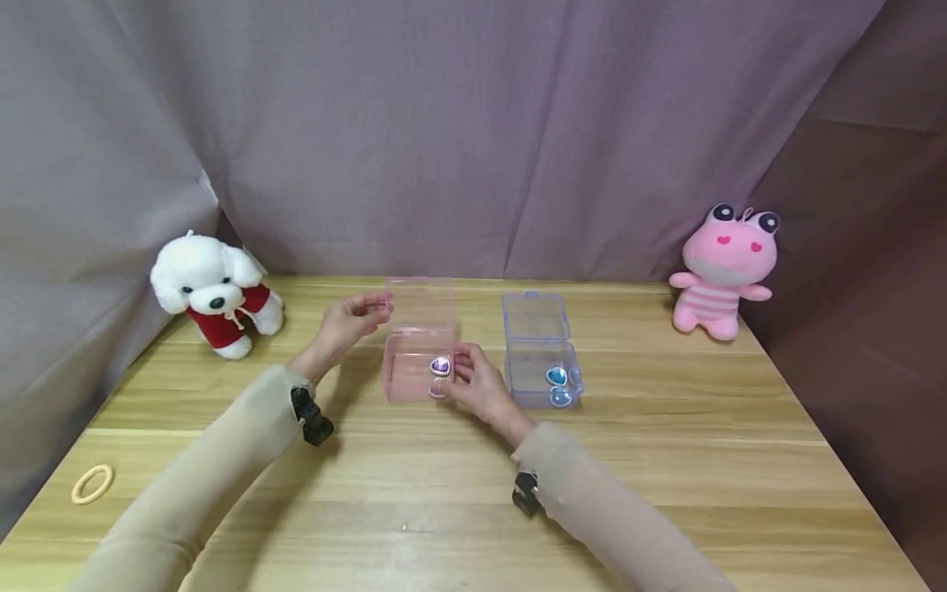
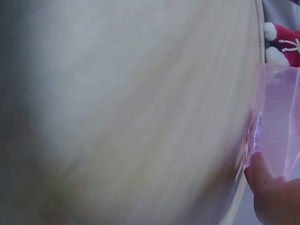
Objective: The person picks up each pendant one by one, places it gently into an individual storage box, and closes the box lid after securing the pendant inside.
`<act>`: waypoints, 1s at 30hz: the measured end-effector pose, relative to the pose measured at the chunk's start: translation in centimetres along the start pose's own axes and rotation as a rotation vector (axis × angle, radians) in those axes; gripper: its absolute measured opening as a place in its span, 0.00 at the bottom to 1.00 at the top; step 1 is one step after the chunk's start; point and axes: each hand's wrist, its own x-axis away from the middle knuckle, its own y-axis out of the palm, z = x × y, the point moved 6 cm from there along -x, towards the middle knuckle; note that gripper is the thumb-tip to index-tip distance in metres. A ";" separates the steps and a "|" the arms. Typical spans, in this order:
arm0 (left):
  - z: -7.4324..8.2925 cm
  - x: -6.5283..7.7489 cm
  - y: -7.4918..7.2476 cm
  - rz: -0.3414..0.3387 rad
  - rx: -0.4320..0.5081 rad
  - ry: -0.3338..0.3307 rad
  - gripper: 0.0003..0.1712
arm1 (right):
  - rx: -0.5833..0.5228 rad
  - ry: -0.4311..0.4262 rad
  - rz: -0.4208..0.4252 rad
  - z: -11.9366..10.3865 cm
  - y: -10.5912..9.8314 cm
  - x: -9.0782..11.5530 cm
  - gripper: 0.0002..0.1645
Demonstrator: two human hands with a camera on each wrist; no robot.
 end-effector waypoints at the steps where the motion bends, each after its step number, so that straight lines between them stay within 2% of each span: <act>1: 0.3 0.4 0.0 -0.003 -0.024 0.035 0.18 | -0.006 0.008 0.014 0.0 0.0 0.0 0.41; 4: 0.8 1.8 0.0 -0.009 -0.068 0.102 0.16 | -0.008 0.006 0.040 0.0 -0.1 0.0 0.40; 6: 0.6 2.8 0.1 -0.020 -0.059 0.102 0.18 | -0.018 0.000 0.052 -0.1 -0.1 0.0 0.40; 10: -0.2 4.5 0.4 -0.031 -0.045 0.044 0.26 | -0.040 -0.014 0.065 -0.2 -0.3 0.0 0.40; 15: -1.0 6.0 1.1 -0.046 -0.011 -0.011 0.31 | -0.068 -0.015 0.073 -0.4 -0.4 0.1 0.39; 18: -1.1 5.7 1.2 -0.051 0.062 -0.048 0.36 | -0.073 -0.008 0.080 -0.5 -0.6 0.2 0.38; 21: -0.7 4.5 1.0 -0.060 0.106 -0.081 0.39 | -0.080 -0.004 0.081 -0.6 -0.7 0.2 0.38; 25: -0.3 3.1 1.2 -0.084 0.160 -0.134 0.36 | -0.080 0.012 0.069 -0.3 -0.5 0.2 0.38; 30: -0.1 3.1 1.2 -0.064 0.181 -0.187 0.33 | -0.108 0.024 0.074 -0.1 -0.4 0.3 0.37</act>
